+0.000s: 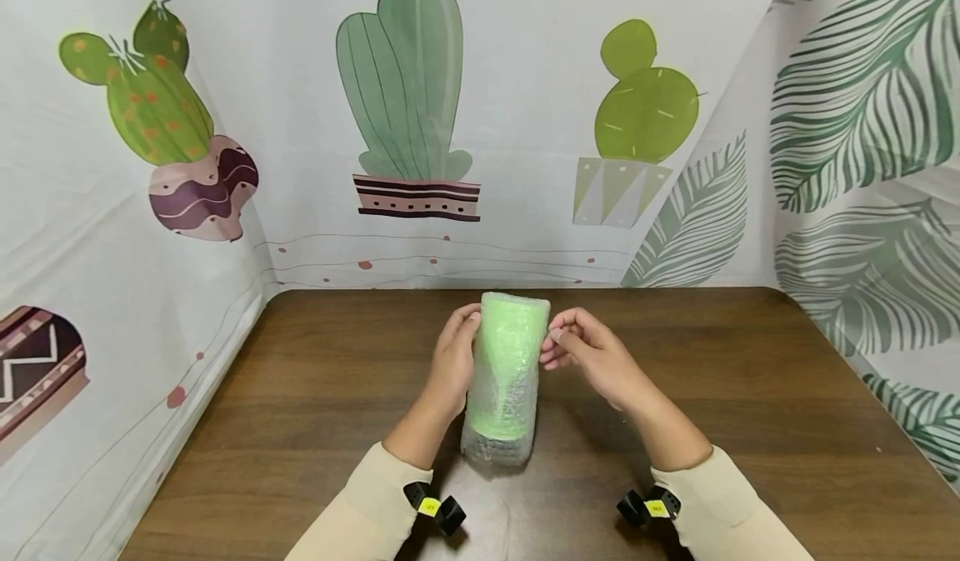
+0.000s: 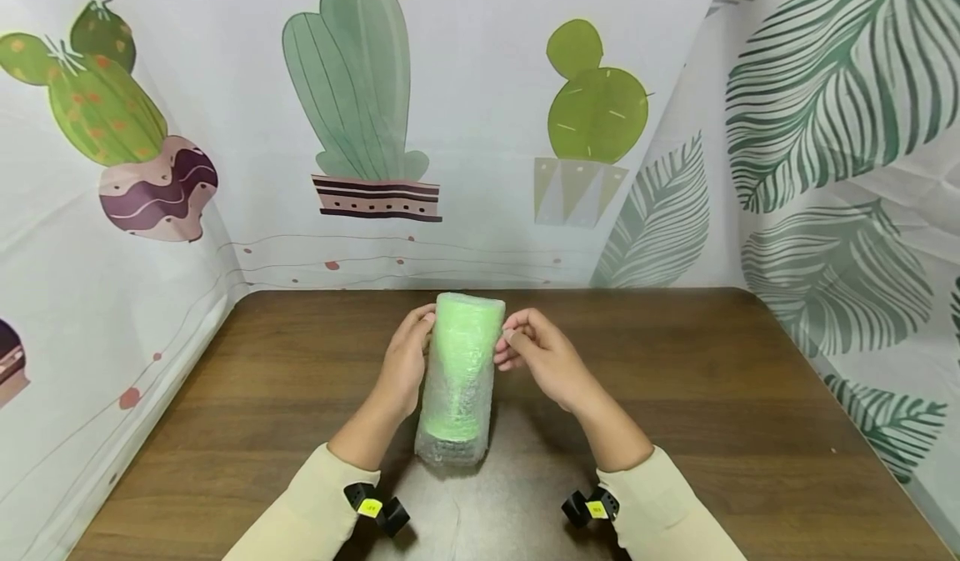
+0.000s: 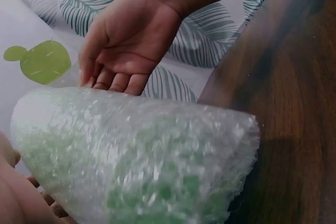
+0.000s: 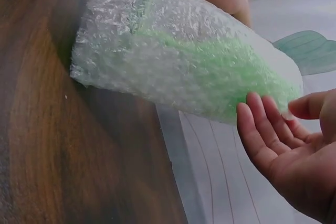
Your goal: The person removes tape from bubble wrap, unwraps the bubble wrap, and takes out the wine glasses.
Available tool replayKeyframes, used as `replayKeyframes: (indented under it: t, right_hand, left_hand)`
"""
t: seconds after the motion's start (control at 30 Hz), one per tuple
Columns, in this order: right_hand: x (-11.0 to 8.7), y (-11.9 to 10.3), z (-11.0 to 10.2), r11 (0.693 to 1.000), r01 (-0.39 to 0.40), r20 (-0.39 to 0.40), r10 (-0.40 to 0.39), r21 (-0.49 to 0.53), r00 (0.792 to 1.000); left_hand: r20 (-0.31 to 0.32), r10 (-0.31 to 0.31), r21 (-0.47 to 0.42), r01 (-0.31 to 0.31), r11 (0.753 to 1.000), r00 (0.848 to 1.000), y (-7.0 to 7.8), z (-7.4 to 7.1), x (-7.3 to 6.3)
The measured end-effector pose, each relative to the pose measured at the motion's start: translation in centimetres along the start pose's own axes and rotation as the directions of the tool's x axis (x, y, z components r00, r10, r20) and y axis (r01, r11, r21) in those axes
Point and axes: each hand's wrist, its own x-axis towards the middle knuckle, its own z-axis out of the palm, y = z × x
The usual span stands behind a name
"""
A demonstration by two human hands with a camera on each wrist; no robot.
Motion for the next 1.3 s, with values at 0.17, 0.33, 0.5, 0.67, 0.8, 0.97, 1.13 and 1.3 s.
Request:
replayKeyframes:
  t: [0.17,0.33,0.5,0.67,0.8,0.97,1.13,1.3]
  right_hand:
    - [0.1,0.2,-0.1,0.999,-0.020,-0.072,0.018,-0.029,0.997]
    - [0.2,0.3,-0.1,0.997,-0.056,-0.132,0.050,-0.047,0.990]
    - [0.1,0.3,0.0,0.991,-0.092,-0.150,0.076,-0.100,0.986]
    - [0.1,0.4,0.1,0.989,-0.094,-0.140,0.077,-0.118,0.987]
    - [0.0,0.5,0.2,0.985,-0.111,-0.140,0.093,-0.129,0.986]
    - [0.0,0.6,0.3,0.976,-0.129,-0.166,0.101,-0.173,0.981]
    - [0.0,0.6,0.3,0.973,-0.120,-0.192,0.082,-0.197,0.978]
    - [0.0,0.5,0.1,0.956,-0.089,-0.203,0.031,-0.280,0.979]
  left_hand:
    - [0.016,-0.039,-0.068,0.040,0.997,0.999,-0.1,-0.1,0.3]
    - [0.075,-0.068,-0.079,0.074,0.994,0.995,-0.1,-0.4,0.3]
    - [0.132,-0.050,-0.056,0.058,0.997,0.990,-0.4,-0.4,0.1]
    - [0.240,-0.052,-0.091,0.076,0.993,0.969,-0.4,0.0,-0.2]
    - [0.328,-0.088,-0.077,0.120,0.990,0.941,-0.3,0.3,-0.6]
    - [0.361,-0.070,-0.041,0.090,0.995,0.930,-0.3,0.6,-0.9]
    - [0.362,-0.049,-0.036,0.066,0.997,0.931,-0.4,1.0,-0.8]
    - [0.328,-0.060,-0.033,0.075,0.997,0.943,-0.4,1.1,-0.6]
